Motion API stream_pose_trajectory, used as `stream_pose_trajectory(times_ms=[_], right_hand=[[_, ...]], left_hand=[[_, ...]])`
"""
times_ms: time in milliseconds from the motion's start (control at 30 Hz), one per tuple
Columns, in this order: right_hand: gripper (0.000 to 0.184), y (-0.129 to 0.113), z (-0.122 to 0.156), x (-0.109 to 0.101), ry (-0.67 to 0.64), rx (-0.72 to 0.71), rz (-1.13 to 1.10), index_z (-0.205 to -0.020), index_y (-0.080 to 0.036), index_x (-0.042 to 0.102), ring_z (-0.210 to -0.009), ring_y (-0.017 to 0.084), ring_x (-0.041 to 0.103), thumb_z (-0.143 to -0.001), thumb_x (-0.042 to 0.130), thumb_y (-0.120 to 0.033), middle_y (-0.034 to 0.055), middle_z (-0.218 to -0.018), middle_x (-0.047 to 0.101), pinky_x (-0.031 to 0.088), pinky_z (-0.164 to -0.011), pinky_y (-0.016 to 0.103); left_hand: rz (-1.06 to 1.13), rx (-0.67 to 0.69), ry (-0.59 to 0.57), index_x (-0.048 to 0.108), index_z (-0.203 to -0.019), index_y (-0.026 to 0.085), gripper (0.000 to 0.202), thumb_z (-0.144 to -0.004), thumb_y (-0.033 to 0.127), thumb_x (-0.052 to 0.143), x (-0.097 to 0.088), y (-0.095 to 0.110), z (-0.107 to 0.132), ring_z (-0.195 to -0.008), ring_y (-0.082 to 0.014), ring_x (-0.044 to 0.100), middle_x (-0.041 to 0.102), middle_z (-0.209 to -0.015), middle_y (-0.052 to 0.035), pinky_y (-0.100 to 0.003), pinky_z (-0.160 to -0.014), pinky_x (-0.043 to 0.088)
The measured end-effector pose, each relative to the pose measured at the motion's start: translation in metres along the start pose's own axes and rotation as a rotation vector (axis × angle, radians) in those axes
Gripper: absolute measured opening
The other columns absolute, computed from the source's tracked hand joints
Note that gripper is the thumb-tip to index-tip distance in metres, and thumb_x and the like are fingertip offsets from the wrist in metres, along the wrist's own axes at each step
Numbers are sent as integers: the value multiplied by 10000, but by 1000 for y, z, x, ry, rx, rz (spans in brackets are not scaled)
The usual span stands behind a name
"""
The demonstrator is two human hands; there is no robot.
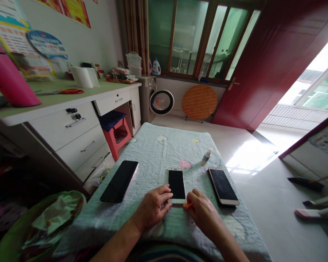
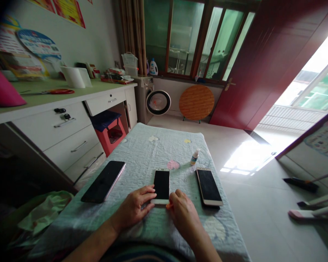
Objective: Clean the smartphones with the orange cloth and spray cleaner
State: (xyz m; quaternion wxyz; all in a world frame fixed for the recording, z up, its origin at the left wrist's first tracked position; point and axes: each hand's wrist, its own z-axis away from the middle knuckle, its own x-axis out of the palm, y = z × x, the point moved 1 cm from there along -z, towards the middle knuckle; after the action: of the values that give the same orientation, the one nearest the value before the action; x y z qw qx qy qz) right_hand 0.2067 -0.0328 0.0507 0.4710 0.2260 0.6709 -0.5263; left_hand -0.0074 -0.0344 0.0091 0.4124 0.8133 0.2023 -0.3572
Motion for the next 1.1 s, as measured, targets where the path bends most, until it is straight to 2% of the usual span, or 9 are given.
stream_pose_trajectory(times_ms=[133, 233, 300, 400, 567, 733, 833, 967, 1100], right_hand=[[123, -1, -12, -14, 24, -53, -88, -848, -197, 618, -750, 135, 539, -880, 533, -113, 6, -845, 570, 365, -686, 244], [190, -9, -31, -18, 67, -132, -132, -846, -194, 658, -783, 137, 545, -920, 495, -130, 21, -864, 560, 385, -711, 243], [207, -15, -45, -15, 91, -178, -135, -819, -186, 671, -795, 137, 541, -906, 503, -99, 28, -866, 557, 391, -724, 241], [225, -20, -62, -2, 60, -221, -127, -778, -180, 680, -772, 129, 529, -865, 520, -47, 26, -849, 561, 389, -711, 229], [230, -17, -88, 17, 6, -263, -44, -770, -176, 696, -784, 129, 531, -873, 522, -67, 31, -861, 583, 383, -719, 221], [226, -11, -122, 12, 24, -222, 189, -851, -185, 721, -807, 139, 522, -919, 511, -140, 46, -911, 587, 362, -731, 236], [235, -13, -138, 11, 31, -214, 236, -868, -176, 722, -787, 148, 504, -927, 495, -154, 61, -926, 581, 353, -735, 259], [236, -21, -146, 14, 6, -250, 279, -855, -178, 712, -857, 176, 495, -923, 488, -154, 77, -967, 576, 353, -730, 271], [234, -30, -139, 14, -53, -309, 319, -799, -194, 709, -918, 208, 475, -898, 505, -135, 85, -981, 579, 354, -700, 284]], left_hand=[[-117, 78, 50, 677, -1058, 201, 234, -836, 126, 663, -1, 6, 1, -1077, -248, 630, 665, -1143, -70, -402, -913, 542], [-210, 149, 53, 665, -982, 201, 149, -867, 115, 624, -3, 13, 0, -938, -232, 641, 676, -1020, -49, -383, -803, 551], [-253, 180, 10, 650, -888, 191, 90, -889, 115, 602, -4, 17, -1, -821, -205, 628, 667, -895, -28, -336, -717, 537], [-278, 196, -44, 620, -806, 178, 125, -915, 132, 581, -3, 18, -1, -724, -183, 601, 637, -789, -16, -295, -644, 503], [-248, 185, -74, 633, -875, 182, 114, -932, 137, 546, -2, 16, 1, -764, -188, 615, 651, -830, -21, -296, -672, 493], [-239, 159, -103, 632, -910, 195, 113, -934, 147, 533, -4, 17, 2, -781, -187, 620, 658, -848, -16, -294, -680, 486], [-257, 156, -105, 617, -861, 191, 127, -933, 148, 521, -5, 18, 1, -754, -184, 619, 648, -818, -15, -287, -661, 481], [-269, 172, -75, 611, -846, 187, 135, -929, 141, 515, -5, 19, 1, -731, -180, 618, 633, -798, -19, -281, -649, 477], [-300, 170, -46, 596, -836, 190, 121, -920, 123, 539, 0, 16, 2, -687, -181, 601, 620, -768, -11, -283, -617, 463]])
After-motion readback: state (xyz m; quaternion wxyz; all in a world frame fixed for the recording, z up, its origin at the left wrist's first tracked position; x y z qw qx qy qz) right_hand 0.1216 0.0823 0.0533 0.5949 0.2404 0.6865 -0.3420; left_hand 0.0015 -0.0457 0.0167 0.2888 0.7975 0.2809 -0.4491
